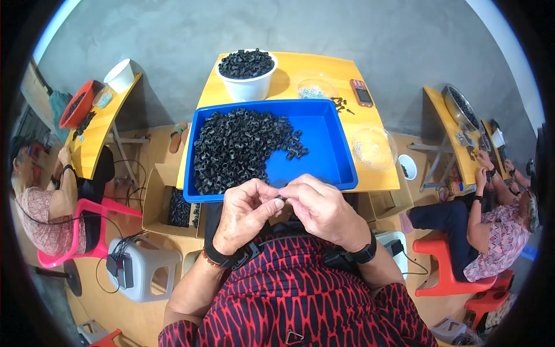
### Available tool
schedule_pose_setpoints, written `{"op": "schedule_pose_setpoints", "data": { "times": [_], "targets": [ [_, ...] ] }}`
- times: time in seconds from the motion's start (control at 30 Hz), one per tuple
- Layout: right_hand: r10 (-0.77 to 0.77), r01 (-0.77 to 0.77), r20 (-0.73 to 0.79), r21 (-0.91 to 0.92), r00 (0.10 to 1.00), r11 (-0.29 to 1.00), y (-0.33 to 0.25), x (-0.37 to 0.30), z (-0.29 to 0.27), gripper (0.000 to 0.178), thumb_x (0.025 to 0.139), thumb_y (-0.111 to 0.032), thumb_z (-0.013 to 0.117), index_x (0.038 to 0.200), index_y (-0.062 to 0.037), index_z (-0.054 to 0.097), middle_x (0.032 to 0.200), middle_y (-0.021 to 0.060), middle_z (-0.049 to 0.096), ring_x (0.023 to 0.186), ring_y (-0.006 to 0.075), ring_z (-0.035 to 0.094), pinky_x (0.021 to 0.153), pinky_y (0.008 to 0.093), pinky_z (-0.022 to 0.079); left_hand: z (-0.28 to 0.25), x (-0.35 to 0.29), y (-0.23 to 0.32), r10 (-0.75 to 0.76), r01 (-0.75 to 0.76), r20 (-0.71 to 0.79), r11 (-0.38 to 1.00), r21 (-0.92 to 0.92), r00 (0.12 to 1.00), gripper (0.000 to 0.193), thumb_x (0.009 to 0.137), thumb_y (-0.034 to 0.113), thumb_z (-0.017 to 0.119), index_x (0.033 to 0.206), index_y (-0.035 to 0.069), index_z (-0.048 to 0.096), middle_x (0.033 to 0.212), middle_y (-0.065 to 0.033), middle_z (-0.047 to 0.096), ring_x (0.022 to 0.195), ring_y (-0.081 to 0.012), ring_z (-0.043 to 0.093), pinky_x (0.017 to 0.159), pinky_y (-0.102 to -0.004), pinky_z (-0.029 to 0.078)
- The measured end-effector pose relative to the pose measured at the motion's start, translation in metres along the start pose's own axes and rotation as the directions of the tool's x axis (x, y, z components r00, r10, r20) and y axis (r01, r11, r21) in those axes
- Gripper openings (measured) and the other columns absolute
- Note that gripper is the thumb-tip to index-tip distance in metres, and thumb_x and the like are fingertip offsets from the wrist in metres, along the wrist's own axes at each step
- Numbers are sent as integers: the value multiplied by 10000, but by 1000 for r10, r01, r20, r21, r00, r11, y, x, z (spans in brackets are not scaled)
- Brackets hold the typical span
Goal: The recorder is sorting and inspecting small black plastic components at a workshop table.
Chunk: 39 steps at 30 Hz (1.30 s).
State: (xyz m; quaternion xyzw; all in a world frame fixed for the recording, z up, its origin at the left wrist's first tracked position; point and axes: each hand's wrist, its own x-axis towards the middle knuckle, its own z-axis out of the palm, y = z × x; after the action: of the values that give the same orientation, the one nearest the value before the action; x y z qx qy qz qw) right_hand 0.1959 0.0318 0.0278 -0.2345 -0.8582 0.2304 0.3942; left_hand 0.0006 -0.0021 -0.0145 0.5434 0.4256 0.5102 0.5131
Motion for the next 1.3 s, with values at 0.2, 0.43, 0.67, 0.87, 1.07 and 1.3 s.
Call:
{"op": "schedule_pose_setpoints", "data": {
  "times": [0.2,0.43,0.67,0.87,1.07,1.3],
  "targets": [
    [247,-212,-60,347,967,914,14,-7,9,286,853,93,637,1127,13,628,1019,131,686,911,215,709,778,306,572,-3,2,-1,-63,64,12,957,-281,998,137,891,6,708,1011,-10,643,893,-102,710,755,-153,696,714,-276,590],
    [277,-237,-48,392,960,889,19,-9,9,232,888,57,647,1115,6,637,989,90,695,892,160,703,769,278,571,-6,2,-4,-81,76,2,930,-360,997,162,882,14,717,1023,-4,638,913,-132,714,756,-178,701,708,-295,598],
    [511,-365,-320,418,798,832,58,1,-29,185,925,18,634,1110,27,638,926,101,691,772,117,671,685,242,570,-20,9,8,38,-183,-329,888,-422,943,223,925,32,665,1142,-6,630,954,-112,686,779,-160,663,716,-313,579],
    [401,-401,16,72,916,913,81,30,-19,189,905,58,607,1086,50,659,941,101,673,857,157,674,790,278,564,-31,11,-5,107,-291,-495,905,-311,862,183,931,34,658,1109,11,623,967,-106,683,795,-158,656,722,-302,567],
    [350,-314,222,-183,910,932,116,59,3,197,844,9,649,1029,70,671,952,210,664,880,305,691,766,368,558,-34,11,-5,117,-316,-555,907,-278,823,179,929,27,655,1105,14,620,959,-103,685,785,-154,657,715,-297,568],
    [363,-235,373,-346,854,909,120,82,11,143,821,-18,668,938,65,677,879,226,665,836,358,681,726,411,538,-35,11,-6,94,-276,-538,922,-270,838,173,929,32,658,1097,15,621,950,-103,690,764,-149,658,705,-302,572]
  ]
}}
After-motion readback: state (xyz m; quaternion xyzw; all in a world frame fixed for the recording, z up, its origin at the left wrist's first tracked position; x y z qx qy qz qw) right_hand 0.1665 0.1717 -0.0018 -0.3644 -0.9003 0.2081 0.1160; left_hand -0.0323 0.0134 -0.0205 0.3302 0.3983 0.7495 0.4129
